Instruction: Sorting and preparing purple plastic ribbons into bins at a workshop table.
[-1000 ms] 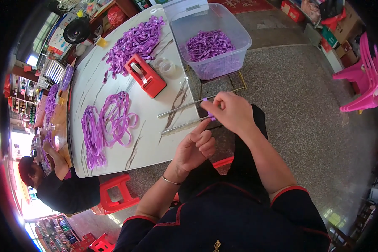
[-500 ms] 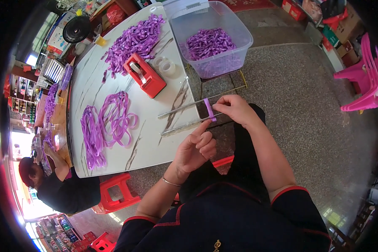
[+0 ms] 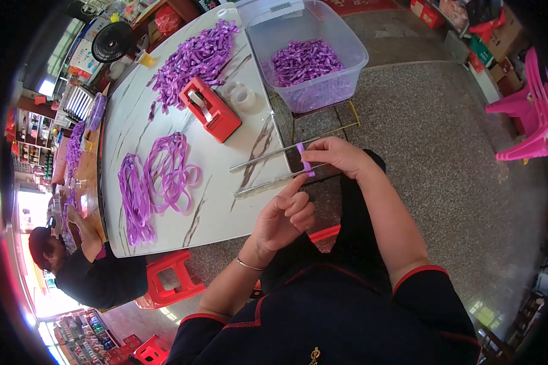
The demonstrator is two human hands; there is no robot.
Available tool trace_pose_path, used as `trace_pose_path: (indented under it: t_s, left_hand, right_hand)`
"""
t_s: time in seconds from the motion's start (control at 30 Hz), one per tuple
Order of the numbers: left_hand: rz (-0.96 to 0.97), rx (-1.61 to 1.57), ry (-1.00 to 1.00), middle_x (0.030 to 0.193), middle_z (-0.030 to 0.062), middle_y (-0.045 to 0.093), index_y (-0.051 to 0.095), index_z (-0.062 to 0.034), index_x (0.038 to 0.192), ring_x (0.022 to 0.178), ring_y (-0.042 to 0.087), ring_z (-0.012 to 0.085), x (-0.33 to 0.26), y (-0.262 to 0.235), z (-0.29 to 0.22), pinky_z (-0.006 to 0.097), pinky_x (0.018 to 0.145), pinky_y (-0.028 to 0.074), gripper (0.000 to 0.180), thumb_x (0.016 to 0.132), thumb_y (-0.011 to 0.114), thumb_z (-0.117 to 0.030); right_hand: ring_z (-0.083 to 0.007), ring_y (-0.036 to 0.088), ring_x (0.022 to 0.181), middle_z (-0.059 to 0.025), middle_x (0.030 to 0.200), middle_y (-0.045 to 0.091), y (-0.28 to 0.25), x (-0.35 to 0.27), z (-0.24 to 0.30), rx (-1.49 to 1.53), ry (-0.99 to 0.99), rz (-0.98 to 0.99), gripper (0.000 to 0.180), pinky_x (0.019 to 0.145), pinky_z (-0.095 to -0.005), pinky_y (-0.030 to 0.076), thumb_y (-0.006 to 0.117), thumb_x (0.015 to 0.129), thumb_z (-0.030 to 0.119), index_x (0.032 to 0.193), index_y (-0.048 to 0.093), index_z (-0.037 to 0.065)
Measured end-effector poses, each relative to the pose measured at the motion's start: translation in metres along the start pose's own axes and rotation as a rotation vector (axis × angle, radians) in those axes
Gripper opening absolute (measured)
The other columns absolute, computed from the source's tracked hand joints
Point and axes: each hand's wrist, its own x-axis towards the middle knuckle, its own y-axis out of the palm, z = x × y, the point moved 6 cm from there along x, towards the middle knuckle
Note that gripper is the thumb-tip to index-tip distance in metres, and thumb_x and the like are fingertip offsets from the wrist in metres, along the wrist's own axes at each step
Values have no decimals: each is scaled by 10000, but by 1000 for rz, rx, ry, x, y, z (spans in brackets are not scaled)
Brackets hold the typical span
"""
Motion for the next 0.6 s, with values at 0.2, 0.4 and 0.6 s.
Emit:
trace_pose_path:
  t_s: [0.2,0.4,0.6]
  left_hand:
    - [18,2,4,627,-38,298,222,-119,1338,585,346,92,-1,0,-1,212,555,312,558,828,447,-129]
    - [64,19,-5,630,-37,300,250,-103,1317,583,349,93,3,2,0,210,551,313,515,841,444,-136]
    - [7,79,19,665,-16,321,333,-89,1301,595,332,102,0,2,-1,229,555,306,480,839,437,-162]
  right_hand:
    - [-107,587,793,16,856,613,13,29,-49,619,9,361,154,729,-278,476,627,812,206,930,594,113]
    - [-134,587,818,-2,891,606,46,52,-86,1033,-196,579,240,710,-312,476,525,871,312,1009,561,119]
    - [-136,563,912,-19,924,598,37,17,-44,933,-49,333,286,789,-296,453,487,894,297,1059,551,72]
